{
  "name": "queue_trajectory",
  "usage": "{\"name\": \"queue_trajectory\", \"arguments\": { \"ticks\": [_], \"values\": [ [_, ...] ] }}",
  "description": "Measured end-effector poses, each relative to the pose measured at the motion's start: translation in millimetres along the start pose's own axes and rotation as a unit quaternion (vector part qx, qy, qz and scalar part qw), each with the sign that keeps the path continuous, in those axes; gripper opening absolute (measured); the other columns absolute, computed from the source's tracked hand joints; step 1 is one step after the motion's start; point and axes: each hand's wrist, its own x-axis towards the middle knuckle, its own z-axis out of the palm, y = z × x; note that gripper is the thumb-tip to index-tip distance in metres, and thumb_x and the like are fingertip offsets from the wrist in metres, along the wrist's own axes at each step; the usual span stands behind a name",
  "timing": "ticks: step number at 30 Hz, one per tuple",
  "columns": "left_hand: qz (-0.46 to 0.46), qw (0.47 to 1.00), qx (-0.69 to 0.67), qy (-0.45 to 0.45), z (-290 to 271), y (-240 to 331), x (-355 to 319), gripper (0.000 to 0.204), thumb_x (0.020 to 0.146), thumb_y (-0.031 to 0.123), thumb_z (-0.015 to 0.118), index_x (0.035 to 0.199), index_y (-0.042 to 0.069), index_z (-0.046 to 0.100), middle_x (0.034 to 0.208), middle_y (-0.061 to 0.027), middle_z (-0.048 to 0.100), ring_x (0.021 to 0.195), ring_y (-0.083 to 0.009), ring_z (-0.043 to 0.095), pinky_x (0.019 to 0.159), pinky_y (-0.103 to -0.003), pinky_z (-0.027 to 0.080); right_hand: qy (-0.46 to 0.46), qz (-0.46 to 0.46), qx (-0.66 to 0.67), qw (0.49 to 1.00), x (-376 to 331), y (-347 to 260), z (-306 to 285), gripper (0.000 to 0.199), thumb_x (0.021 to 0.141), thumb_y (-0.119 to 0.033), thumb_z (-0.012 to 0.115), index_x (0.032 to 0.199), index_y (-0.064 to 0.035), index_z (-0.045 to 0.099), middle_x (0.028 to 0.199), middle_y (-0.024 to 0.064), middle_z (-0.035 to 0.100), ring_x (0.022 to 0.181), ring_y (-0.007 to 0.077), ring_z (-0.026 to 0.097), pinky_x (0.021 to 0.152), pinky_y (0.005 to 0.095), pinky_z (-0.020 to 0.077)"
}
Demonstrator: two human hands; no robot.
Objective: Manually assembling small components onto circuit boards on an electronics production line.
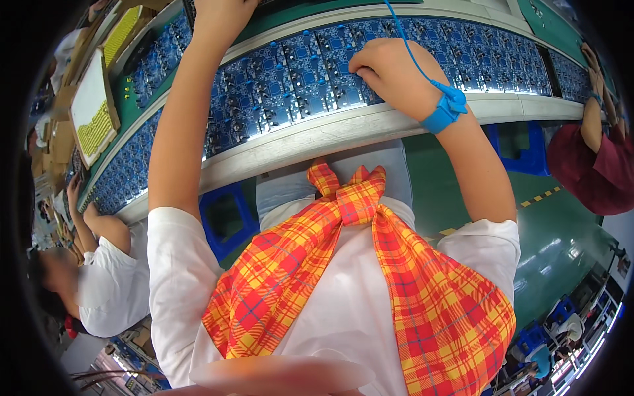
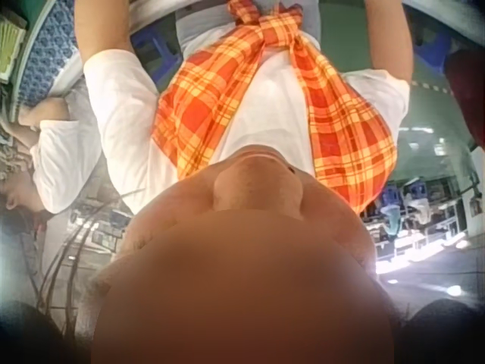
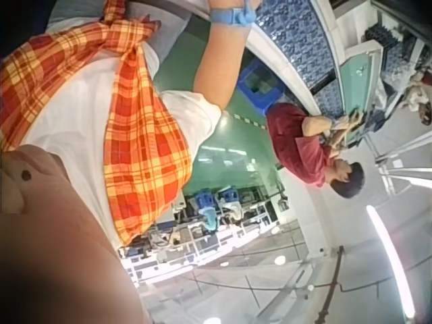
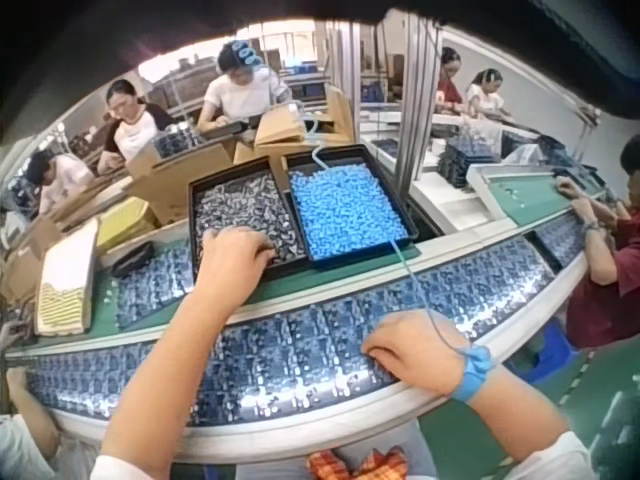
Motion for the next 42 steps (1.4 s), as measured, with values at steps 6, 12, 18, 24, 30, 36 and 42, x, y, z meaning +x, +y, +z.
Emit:
{"name": "queue_trajectory", "arguments": {
  "ticks": [6,12,18,24,30,36,42],
  "values": [
    [0.058,0.993,-0.029,0.100,3.6,-6.5,-0.3,0.015,0.089,0.022,0.068,0.089,0.008,0.075,0.096,-0.0118,0.074,0.099,-0.0313,0.067,0.088,-0.049,0.042,-0.007,0.003,-0.031,0.999,0.5,-7.0,-1.2,0.013,0.091,-0.009,0.067,0.100,-0.0056,0.075,0.097,0.0115,0.071,0.088,0.0330,0.069,0.077,0.0393,0.0570],
    [0.039,0.964,-0.263,0.014,-10.3,15.0,-23.6,0.013,0.090,0.020,0.067,0.089,0.008,0.072,0.094,-0.0123,0.074,0.098,-0.0321,0.067,0.088,-0.049,0.042,-0.009,0.014,-0.021,1.000,-1.2,-12.4,-1.1,0.011,0.091,-0.007,0.066,0.098,-0.0048,0.074,0.094,0.0116,0.069,0.087,0.0334,0.068,0.076,0.0411,0.0565],
    [0.092,0.942,-0.317,-0.062,-17.2,39.8,-75.7,0.013,0.091,0.012,0.072,0.102,0.006,0.074,0.095,-0.0069,0.075,0.092,-0.0223,0.071,0.083,-0.034,0.053,0.027,0.007,-0.077,0.997,-7.0,-24.3,12.5,0.013,0.089,-0.007,0.066,0.099,-0.0043,0.073,0.093,0.0125,0.068,0.086,0.0343,0.068,0.075,0.0433,0.0560],
    [0.109,0.899,-0.404,-0.130,-22.7,42.5,-90.3,0.018,0.089,0.010,0.074,0.106,0.004,0.076,0.092,-0.0089,0.077,0.092,-0.0221,0.073,0.081,-0.031,0.055,0.017,0.023,-0.075,0.997,-12.8,-39.3,-0.9,0.019,0.090,-0.009,0.066,0.107,-0.0038,0.073,0.093,0.0119,0.070,0.083,0.0307,0.068,0.076,0.0414,0.0554],
    [0.078,0.888,-0.424,-0.163,-23.6,47.1,-94.3,0.017,0.090,0.010,0.073,0.106,0.004,0.077,0.096,-0.0087,0.077,0.095,-0.0203,0.072,0.085,-0.031,0.054,0.075,0.042,0.121,0.989,52.2,22.0,-36.7,0.021,0.092,-0.015,0.068,0.109,-0.0037,0.072,0.089,0.0118,0.070,0.080,0.0265,0.067,0.074,0.0379,0.0545],
    [0.036,0.875,-0.453,-0.165,-20.4,67.5,-100.8,0.025,0.090,0.010,0.072,0.115,0.008,0.075,0.098,-0.0077,0.077,0.092,-0.0220,0.070,0.085,-0.034,0.053,0.174,0.096,-0.029,0.980,116.9,79.2,-1.1,0.028,0.085,-0.024,0.072,0.105,-0.0044,0.076,0.092,0.0193,0.074,0.086,0.0339,0.072,0.080,0.0439,0.0565],
    [0.241,0.919,-0.278,-0.141,-24.7,81.5,-102.5,0.028,0.089,0.007,0.070,0.116,0.013,0.075,0.094,-0.0041,0.076,0.094,-0.0231,0.063,0.090,-0.039,0.043,0.128,0.111,0.085,0.982,133.2,105.8,0.5,0.026,0.084,-0.029,0.075,0.094,-0.0058,0.077,0.091,0.0167,0.075,0.085,0.0326,0.072,0.080,0.0440,0.0564]
  ]
}}
